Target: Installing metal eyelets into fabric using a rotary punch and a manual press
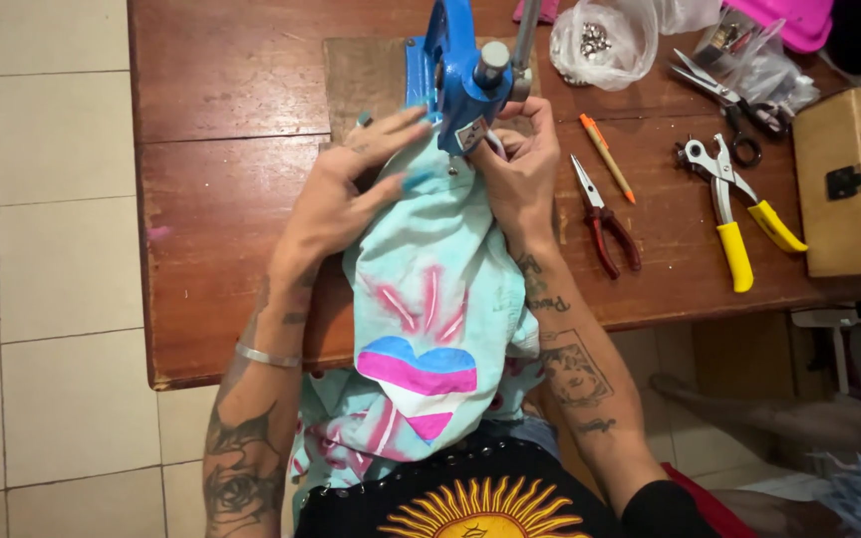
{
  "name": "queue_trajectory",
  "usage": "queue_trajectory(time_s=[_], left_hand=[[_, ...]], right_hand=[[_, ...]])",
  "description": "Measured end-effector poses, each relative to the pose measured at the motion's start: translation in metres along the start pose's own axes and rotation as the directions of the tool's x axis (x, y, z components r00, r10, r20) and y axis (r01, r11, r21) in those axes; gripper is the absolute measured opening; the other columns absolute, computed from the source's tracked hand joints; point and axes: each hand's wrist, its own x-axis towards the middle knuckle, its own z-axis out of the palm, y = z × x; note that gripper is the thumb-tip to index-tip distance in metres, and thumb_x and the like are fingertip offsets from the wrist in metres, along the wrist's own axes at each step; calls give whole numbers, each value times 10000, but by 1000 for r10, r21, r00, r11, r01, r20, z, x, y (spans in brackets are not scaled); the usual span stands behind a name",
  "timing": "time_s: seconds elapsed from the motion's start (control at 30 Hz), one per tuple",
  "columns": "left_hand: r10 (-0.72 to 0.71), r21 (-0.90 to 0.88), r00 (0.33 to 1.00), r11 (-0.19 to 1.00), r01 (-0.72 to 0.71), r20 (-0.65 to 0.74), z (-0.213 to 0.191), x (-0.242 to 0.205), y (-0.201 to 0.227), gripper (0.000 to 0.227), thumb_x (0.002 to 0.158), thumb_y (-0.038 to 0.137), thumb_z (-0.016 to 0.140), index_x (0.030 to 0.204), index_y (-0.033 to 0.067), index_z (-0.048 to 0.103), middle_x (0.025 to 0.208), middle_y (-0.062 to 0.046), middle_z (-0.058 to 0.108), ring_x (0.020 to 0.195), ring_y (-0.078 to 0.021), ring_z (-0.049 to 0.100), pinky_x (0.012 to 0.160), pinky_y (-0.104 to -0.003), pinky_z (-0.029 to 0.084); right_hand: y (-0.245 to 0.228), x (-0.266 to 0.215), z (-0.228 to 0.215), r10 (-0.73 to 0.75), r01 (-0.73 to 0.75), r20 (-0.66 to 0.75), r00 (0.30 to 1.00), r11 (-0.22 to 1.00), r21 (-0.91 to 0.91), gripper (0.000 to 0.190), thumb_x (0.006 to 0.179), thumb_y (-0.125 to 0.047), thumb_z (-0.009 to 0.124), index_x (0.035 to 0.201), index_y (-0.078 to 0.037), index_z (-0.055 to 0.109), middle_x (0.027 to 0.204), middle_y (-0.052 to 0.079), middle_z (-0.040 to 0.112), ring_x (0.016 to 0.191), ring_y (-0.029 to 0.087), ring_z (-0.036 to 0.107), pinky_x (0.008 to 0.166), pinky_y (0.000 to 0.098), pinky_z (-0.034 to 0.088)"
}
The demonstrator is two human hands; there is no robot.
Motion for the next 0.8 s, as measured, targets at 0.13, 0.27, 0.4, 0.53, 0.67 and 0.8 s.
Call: queue_trajectory(time_s=[0.13, 0.27, 0.4, 0.53, 0.67, 0.8], left_hand=[[0, 57, 999, 998, 2, -50, 5, 8, 1, 440, 820, 113, 605, 1233, 146, 456, 1377, -97, 330, 1302, -258, 295, 1088, -459, 207], [67, 51, 986, 997, -60, -151, 24, 12, -15, 326, 759, 144, 698, 1070, 152, 601, 1284, -91, 449, 1267, -297, 359, 1071, -479, 222], [38, -68, 984, 996, -51, -176, 27, 14, -22, 279, 720, 107, 736, 976, 153, 636, 1207, -119, 520, 1254, -310, 359, 1064, -453, 236], [38, -87, 990, 995, -49, -133, 19, 17, -33, 243, 705, 116, 749, 926, 105, 649, 1179, -110, 536, 1244, -271, 369, 1060, -426, 236], [54, -93, 999, 994, -54, -7, 12, 22, -40, 266, 700, 140, 751, 946, 125, 651, 1227, -83, 505, 1278, -286, 312, 1063, -491, 121], [59, -99, 997, 994, -54, 52, 7, 25, -36, 251, 712, 140, 744, 944, 124, 650, 1272, -111, 461, 1297, -304, 265, 1064, -478, 162]], right_hand=[[-3, 1, 2, 30, -30, -10, 999, 1000, -6, 385, 713, -72, 706, 895, -91, 367, 519, -7, 437, 471, 24, 410, 453, 170, 372], [6, 1, -2, 10, -10, 20, 1000, 1000, -3, 347, 746, -61, 676, 901, -99, 367, 525, 6, 476, 477, 23, 406, 466, 159, 318], [3, 0, -4, 53, -53, 27, 998, 998, -26, 355, 747, -69, 662, 936, -99, 363, 546, 35, 504, 495, 33, 412, 483, 167, 310], [-10, -7, 0, 104, -103, 4, 995, 991, -82, 330, 775, -108, 645, 958, -90, 371, 560, 33, 515, 510, 41, 444, 507, 168, 332], [-34, -17, 3, 133, -132, 1, 991, 982, -138, 342, 770, -184, 634, 970, -105, 369, 681, 82, 581, 601, 102, 557, 557, 189, 434], [-47, -19, -14, 17, 73, 254, 967, 937, -343, 359, 835, -295, 567, 1059, -110, 355, 901, 33, 527, 834, 103, 516, 732, 209, 405]])
